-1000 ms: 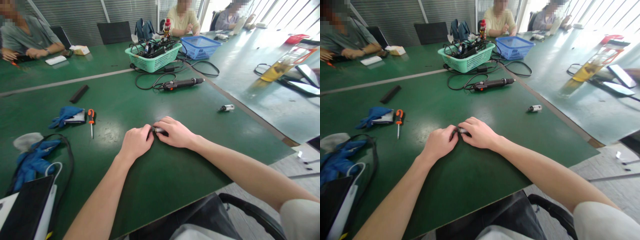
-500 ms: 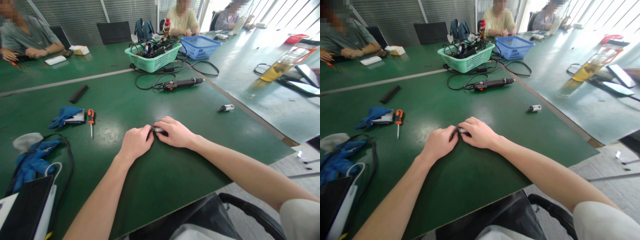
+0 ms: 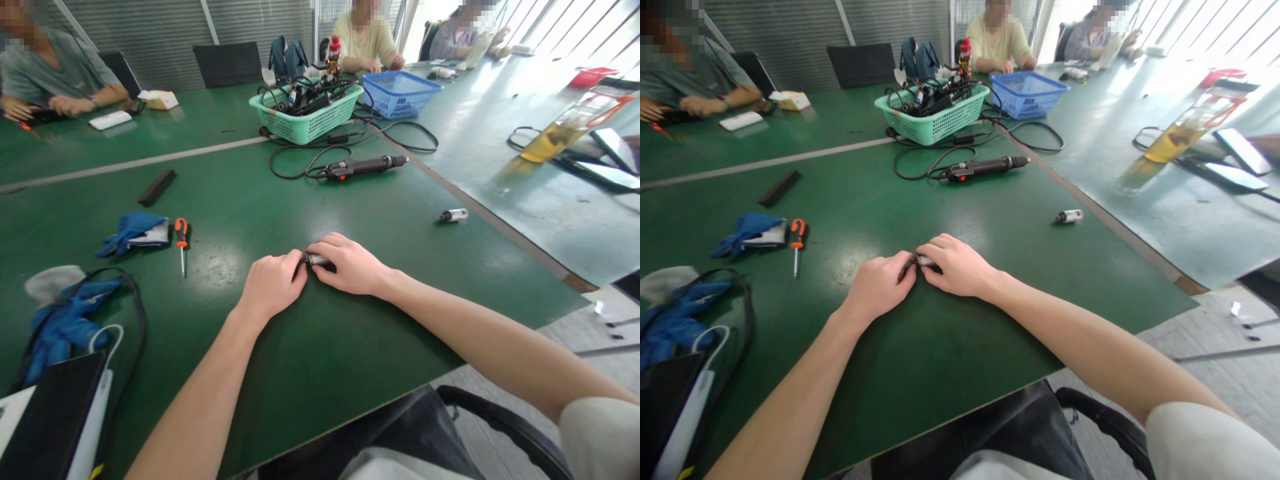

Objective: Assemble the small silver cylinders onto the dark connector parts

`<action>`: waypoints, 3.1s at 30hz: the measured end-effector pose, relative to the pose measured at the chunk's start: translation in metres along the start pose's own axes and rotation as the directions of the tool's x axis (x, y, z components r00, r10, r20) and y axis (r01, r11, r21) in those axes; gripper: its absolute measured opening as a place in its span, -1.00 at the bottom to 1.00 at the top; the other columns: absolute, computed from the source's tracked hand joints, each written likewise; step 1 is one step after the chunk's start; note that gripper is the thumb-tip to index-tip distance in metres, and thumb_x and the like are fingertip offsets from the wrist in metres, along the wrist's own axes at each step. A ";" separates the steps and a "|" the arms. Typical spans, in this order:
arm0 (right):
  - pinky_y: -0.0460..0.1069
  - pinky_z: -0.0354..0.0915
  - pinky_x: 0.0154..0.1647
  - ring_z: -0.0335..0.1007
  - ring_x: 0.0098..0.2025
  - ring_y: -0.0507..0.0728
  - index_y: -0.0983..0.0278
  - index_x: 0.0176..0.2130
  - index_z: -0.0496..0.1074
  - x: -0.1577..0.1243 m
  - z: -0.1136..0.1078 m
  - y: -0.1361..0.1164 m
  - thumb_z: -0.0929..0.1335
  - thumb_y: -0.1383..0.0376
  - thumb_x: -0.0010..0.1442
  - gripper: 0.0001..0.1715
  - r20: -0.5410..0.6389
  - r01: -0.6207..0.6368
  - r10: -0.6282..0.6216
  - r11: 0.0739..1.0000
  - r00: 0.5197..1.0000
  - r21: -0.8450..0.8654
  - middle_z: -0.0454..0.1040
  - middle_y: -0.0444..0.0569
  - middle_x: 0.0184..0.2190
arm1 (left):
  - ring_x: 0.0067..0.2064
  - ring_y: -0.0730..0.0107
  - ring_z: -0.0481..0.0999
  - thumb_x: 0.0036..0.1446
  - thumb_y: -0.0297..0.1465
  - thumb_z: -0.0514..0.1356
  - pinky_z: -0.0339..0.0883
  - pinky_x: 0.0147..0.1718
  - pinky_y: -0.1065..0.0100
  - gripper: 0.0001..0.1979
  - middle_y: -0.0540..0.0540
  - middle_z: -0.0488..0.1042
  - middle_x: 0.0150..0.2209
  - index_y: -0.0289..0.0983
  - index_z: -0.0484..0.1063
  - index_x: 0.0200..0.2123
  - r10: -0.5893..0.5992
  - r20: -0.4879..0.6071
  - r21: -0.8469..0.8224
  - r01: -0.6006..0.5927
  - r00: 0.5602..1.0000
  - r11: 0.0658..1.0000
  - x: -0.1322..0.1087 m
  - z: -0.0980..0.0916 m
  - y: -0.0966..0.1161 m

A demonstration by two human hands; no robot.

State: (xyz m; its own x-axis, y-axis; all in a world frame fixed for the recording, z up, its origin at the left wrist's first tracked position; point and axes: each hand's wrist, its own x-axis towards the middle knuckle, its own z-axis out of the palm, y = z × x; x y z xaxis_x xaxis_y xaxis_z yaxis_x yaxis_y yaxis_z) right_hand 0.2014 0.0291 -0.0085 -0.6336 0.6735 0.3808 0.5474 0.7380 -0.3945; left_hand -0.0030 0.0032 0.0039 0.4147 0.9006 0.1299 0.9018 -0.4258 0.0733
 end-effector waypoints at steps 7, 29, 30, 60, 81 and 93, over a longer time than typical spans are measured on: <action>0.11 0.36 0.03 0.39 -0.03 0.22 0.29 0.04 0.43 -0.001 0.000 0.001 0.32 0.30 0.27 -0.65 -0.005 -0.001 0.001 1.000 1.000 0.010 0.51 0.10 -0.11 | -0.32 0.20 0.58 0.34 -0.29 -0.01 0.21 -0.40 0.29 -0.75 -0.09 0.61 -0.31 -0.20 0.44 -0.16 0.005 -0.020 0.017 -0.005 1.000 1.000 0.000 0.001 -0.001; 0.12 0.36 0.02 0.38 -0.04 0.23 0.28 0.05 0.44 0.000 0.000 0.001 0.32 0.31 0.26 -0.64 0.008 -0.004 0.004 1.000 1.000 0.026 0.51 0.11 -0.10 | -0.32 0.20 0.57 0.35 -0.27 -0.03 0.23 -0.39 0.30 -0.73 -0.10 0.60 -0.31 -0.19 0.44 -0.16 0.005 -0.005 0.009 -0.005 1.000 1.000 0.000 0.000 0.000; 0.13 0.36 0.02 0.38 -0.04 0.23 0.28 0.05 0.44 0.000 0.000 0.001 0.32 0.31 0.26 -0.64 0.008 -0.004 0.004 1.000 1.000 0.027 0.51 0.11 -0.10 | -0.32 0.21 0.57 0.35 -0.27 -0.03 0.24 -0.38 0.30 -0.73 -0.11 0.60 -0.30 -0.20 0.44 -0.16 0.000 -0.002 0.009 0.000 1.000 1.000 0.000 0.000 0.000; 0.06 0.25 -0.05 0.37 -0.10 0.21 0.25 0.04 0.41 0.002 -0.043 0.005 0.25 0.39 0.31 -0.67 0.323 0.135 -0.014 0.925 0.946 -0.355 0.47 0.08 -0.18 | -0.28 0.17 0.59 0.38 -0.20 -0.03 0.26 -0.36 0.28 -0.68 -0.09 0.62 -0.27 -0.18 0.46 -0.08 -0.005 -0.011 0.008 0.005 1.000 1.000 -0.002 0.004 0.000; 0.19 0.28 0.17 0.41 0.13 0.31 0.25 0.21 0.40 -0.079 -0.138 0.208 0.19 0.05 0.37 -0.42 0.118 -0.250 0.325 0.874 0.938 -0.417 0.48 0.13 0.11 | -0.29 0.16 0.59 0.36 -0.22 -0.01 0.31 -0.32 0.27 -0.70 -0.10 0.62 -0.29 -0.18 0.46 -0.06 -0.032 -0.005 0.024 0.032 0.999 0.999 -0.007 0.002 -0.002; 0.20 0.35 0.06 0.40 0.10 0.33 0.16 0.17 0.43 -0.111 -0.107 0.164 0.17 0.10 0.38 -0.50 -0.171 -0.396 0.361 0.766 0.917 -0.506 0.52 0.07 0.04 | -0.29 0.16 0.60 0.36 -0.24 -0.01 0.31 -0.33 0.27 -0.70 -0.08 0.62 -0.29 -0.17 0.46 -0.05 -0.020 -0.006 0.029 0.021 1.000 0.999 -0.007 0.003 -0.003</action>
State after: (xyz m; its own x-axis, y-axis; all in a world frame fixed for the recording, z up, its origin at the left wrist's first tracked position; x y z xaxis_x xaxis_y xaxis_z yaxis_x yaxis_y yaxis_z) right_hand 0.4200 0.0801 -0.0258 -0.2898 0.8911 0.3493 0.9470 0.3198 -0.0301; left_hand -0.0086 -0.0017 0.0000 0.3956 0.9086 0.1339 0.9133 -0.4046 0.0474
